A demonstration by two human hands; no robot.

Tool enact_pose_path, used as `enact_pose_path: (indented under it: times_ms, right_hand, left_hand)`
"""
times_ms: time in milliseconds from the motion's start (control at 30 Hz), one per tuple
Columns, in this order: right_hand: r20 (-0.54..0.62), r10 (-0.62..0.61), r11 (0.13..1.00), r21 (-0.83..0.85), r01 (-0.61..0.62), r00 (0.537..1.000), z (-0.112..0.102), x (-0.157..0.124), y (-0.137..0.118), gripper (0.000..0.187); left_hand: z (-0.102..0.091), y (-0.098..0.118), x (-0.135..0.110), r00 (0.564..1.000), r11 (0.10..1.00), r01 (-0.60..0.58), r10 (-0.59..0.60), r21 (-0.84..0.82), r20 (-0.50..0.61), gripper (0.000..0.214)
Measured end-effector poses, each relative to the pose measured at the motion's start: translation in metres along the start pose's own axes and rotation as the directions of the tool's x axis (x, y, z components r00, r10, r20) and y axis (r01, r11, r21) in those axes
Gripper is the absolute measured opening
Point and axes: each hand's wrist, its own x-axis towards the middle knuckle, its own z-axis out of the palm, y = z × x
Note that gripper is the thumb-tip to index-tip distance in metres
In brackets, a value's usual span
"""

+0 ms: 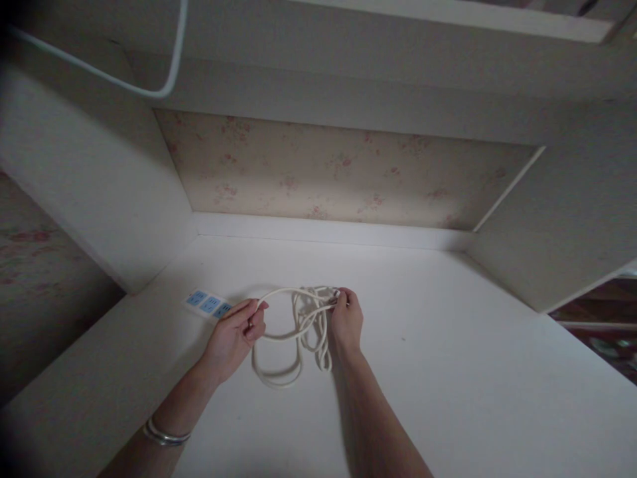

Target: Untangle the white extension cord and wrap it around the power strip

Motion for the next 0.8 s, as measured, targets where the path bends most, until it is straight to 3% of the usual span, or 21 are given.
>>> enact_pose_path:
  times_ms: [100,200,367,633,800]
  right_hand:
    - [0.005,0.001,0.996,-0.093,-0.001,1.0,-0.002,0.001,0.0,0.041]
    - [0.028,-0.002,0.983,-0.184,0.007,1.0,-0.004,0.002,-0.002,0.042]
    - [0.067,0.018,0.966,-0.26,0.0,0.998,-0.006,0.004,-0.005,0.043]
    - [0.112,0.028,0.994,-0.106,-0.016,0.993,-0.004,-0.003,-0.006,0.043]
    - [0.079,0.049,0.999,-0.028,-0.047,0.996,-0.002,-0.006,-0.006,0.042]
  left_hand:
    - [-0.002,0.001,0.0,0.996,0.997,0.073,-0.071,-0.039,0.048,0.025]
    - [-0.002,0.0,-0.001,0.989,0.991,0.133,-0.134,0.022,0.066,0.035]
    - [-0.003,-0.003,-0.002,0.989,0.99,0.097,-0.107,0.104,0.104,0.035]
    - [-0.005,-0.007,0.0,0.997,0.999,-0.04,0.038,0.035,0.067,0.03]
    - [-0.005,-0.009,0.004,0.993,0.993,-0.114,0.114,-0.02,0.029,0.028]
